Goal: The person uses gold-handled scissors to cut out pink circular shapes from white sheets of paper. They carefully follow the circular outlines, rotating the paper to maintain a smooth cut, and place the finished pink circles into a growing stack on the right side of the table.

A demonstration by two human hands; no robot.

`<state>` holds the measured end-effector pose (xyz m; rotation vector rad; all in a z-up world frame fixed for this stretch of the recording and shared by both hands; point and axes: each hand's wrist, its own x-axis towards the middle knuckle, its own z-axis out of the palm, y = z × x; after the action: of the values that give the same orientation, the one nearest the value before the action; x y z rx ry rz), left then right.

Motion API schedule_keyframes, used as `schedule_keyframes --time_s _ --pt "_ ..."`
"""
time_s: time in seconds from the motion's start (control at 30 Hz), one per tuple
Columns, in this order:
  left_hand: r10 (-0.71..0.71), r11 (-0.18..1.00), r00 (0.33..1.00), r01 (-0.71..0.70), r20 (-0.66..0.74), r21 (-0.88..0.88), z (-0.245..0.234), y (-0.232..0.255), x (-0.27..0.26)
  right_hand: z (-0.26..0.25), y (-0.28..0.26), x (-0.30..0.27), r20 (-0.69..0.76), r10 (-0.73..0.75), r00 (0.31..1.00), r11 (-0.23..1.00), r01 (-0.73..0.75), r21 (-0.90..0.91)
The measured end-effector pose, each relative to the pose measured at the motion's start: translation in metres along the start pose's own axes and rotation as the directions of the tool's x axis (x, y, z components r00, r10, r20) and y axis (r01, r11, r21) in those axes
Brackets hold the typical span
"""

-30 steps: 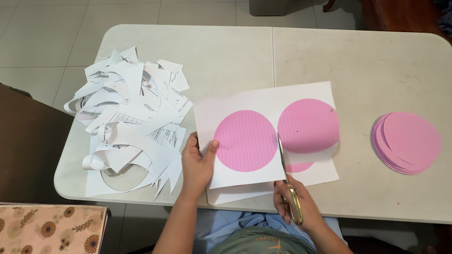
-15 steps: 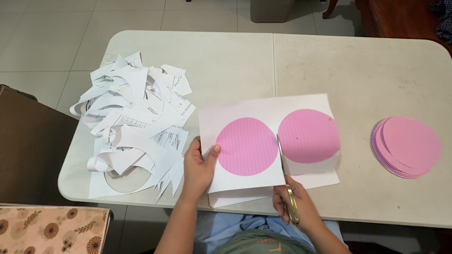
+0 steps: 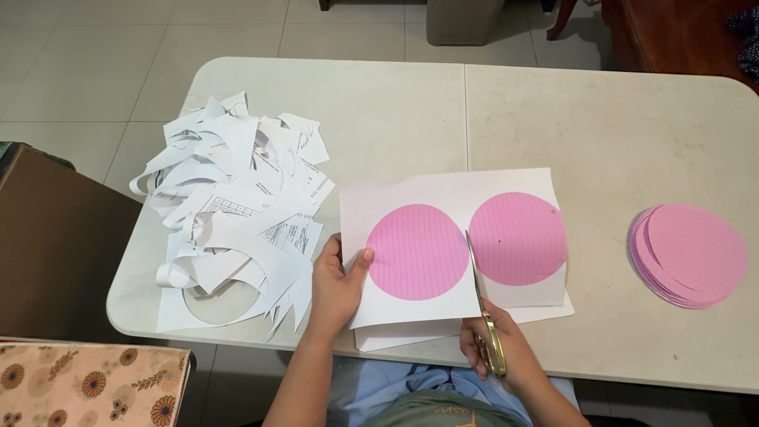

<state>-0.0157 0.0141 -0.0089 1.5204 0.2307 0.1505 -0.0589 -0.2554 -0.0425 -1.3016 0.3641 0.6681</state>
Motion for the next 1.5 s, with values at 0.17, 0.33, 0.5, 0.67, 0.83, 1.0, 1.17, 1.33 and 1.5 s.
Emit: schedule_keyframes --time_s 0.17,0.33,0.5,0.67,0.83,1.0,1.17,1.33,1.5 --pt "-0.009 0.998 1.0 0.01 0.007 -0.056 0.0 -0.004 -0.001 0.0 -0.003 0.001 0.012 0.019 1.0 1.0 -0.019 -0.003" --pt "-0.018 0.998 1.0 0.018 0.008 -0.065 0.001 -0.006 0.0 0.004 -0.006 0.001 -0.017 0.027 1.0 0.999 -0.027 -0.038" --pt "-0.045 0.996 0.999 0.046 0.013 -0.077 0.002 -0.006 0.0 0.003 -0.008 0.001 -0.018 0.015 1.0 0.996 -0.017 -0.088" --pt "-0.039 0.995 0.999 0.041 0.023 -0.095 0.002 -0.006 0.002 0.001 -0.01 0.003 -0.025 0.026 0.999 0.988 -0.029 -0.15" --pt "-0.158 0.981 0.983 0.167 0.094 -0.097 -0.002 -0.002 0.004 -0.005 -0.001 0.008 -0.067 0.056 0.996 0.997 -0.059 -0.047" --pt "-0.205 0.978 0.955 0.208 0.214 0.004 -0.002 0.002 0.002 -0.007 0.007 0.018 -0.187 0.083 0.979 0.996 -0.087 -0.015" --pt "-0.238 0.97 0.951 0.241 0.197 0.006 -0.002 0.005 0.001 -0.008 -0.001 0.018 -0.1 -0.019 0.995 0.997 0.012 -0.075" --pt "-0.145 0.987 0.985 0.151 0.096 -0.063 -0.003 0.009 0.005 -0.001 -0.016 0.006 -0.041 -0.007 0.999 0.992 0.002 -0.124" --pt "-0.169 0.984 0.986 0.168 -0.011 -0.061 -0.004 0.009 0.007 0.0 -0.013 -0.01 0.011 0.046 0.999 0.996 -0.045 -0.072"
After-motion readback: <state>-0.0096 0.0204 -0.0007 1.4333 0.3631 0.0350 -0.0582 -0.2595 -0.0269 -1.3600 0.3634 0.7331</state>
